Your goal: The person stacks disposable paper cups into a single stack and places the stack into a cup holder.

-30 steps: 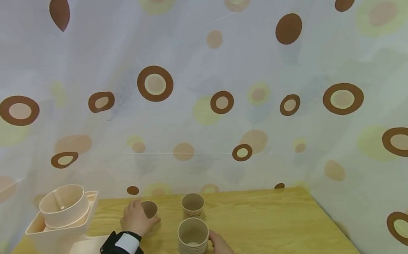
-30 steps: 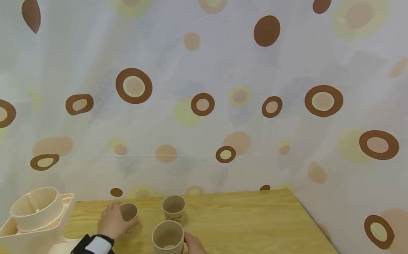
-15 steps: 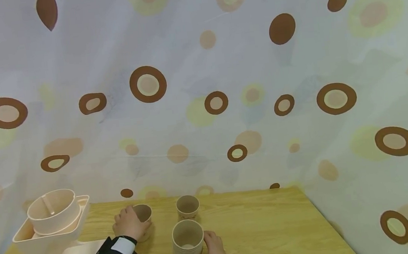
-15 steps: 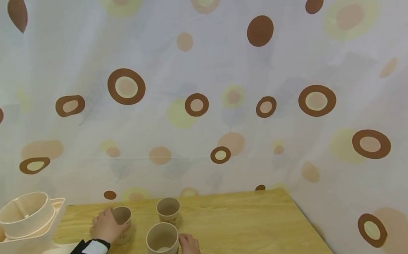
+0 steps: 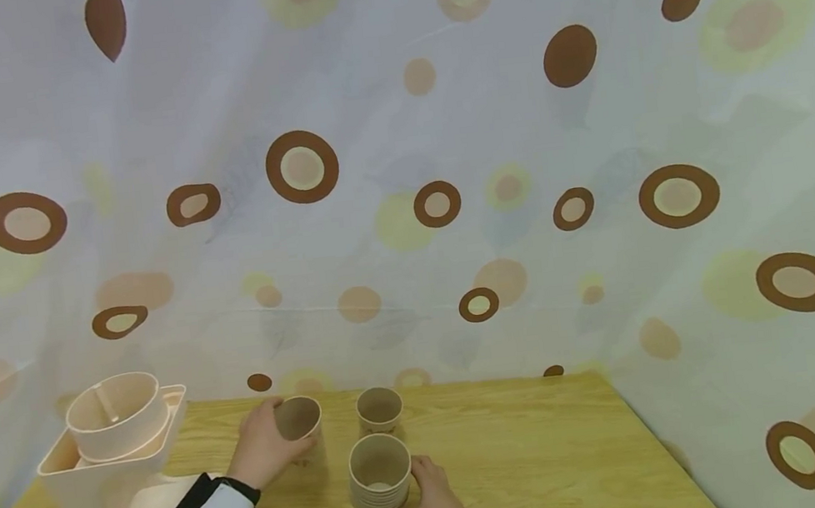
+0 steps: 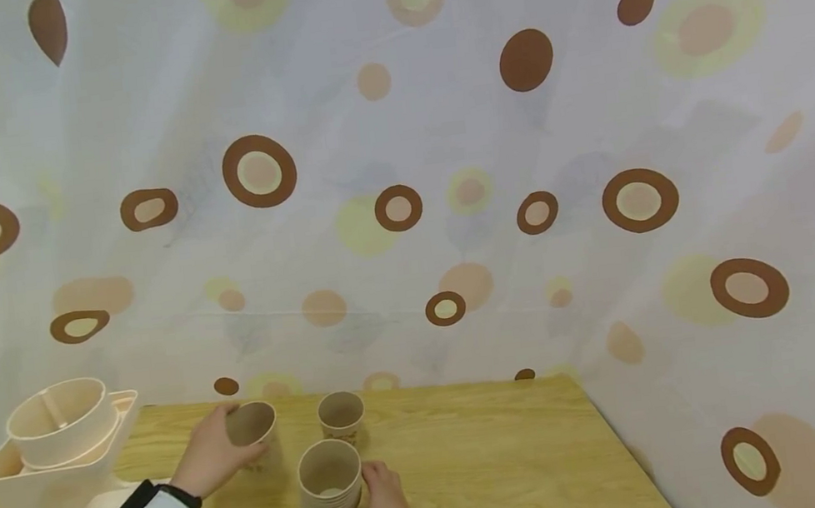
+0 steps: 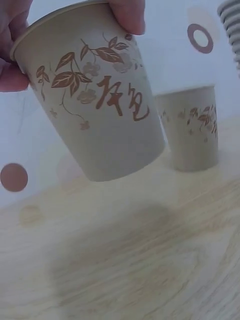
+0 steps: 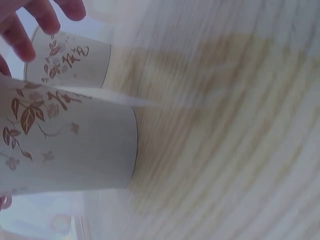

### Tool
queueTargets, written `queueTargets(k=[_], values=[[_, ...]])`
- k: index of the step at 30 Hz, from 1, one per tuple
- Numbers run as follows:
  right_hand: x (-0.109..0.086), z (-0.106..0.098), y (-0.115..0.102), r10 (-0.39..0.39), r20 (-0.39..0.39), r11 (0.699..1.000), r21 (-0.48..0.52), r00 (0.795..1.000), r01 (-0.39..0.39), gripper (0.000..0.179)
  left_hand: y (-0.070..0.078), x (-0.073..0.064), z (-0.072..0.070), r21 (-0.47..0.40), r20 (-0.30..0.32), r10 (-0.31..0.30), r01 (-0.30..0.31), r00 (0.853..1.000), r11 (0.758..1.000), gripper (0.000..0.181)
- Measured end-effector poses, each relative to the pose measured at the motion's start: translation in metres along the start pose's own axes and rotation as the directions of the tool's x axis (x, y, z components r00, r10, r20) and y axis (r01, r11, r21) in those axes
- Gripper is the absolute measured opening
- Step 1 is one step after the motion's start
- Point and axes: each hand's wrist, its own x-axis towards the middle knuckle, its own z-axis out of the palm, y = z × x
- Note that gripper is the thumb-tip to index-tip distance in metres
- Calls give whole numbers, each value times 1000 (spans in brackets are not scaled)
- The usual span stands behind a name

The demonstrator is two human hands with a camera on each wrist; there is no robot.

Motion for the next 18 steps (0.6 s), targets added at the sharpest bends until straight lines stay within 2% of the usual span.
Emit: queueTargets(k=[5, 10, 14, 18], values=[[3, -4, 4, -30, 28, 1000, -7, 999, 30, 64, 15, -4, -8, -38, 50, 18, -16, 999, 999, 79], [5, -7, 4, -38, 54, 999, 3, 998, 38, 63, 37, -7, -19, -100, 98, 78, -68, 992, 993, 80], [5, -10, 3, -48, 63, 999, -3, 997, 48, 63, 52, -9, -25, -123, 109, 118, -104, 987, 987, 79], [6, -12, 3, -58, 68, 998, -17, 996, 60, 64, 61, -10, -31, -128, 112, 128, -114, 985, 985, 78]])
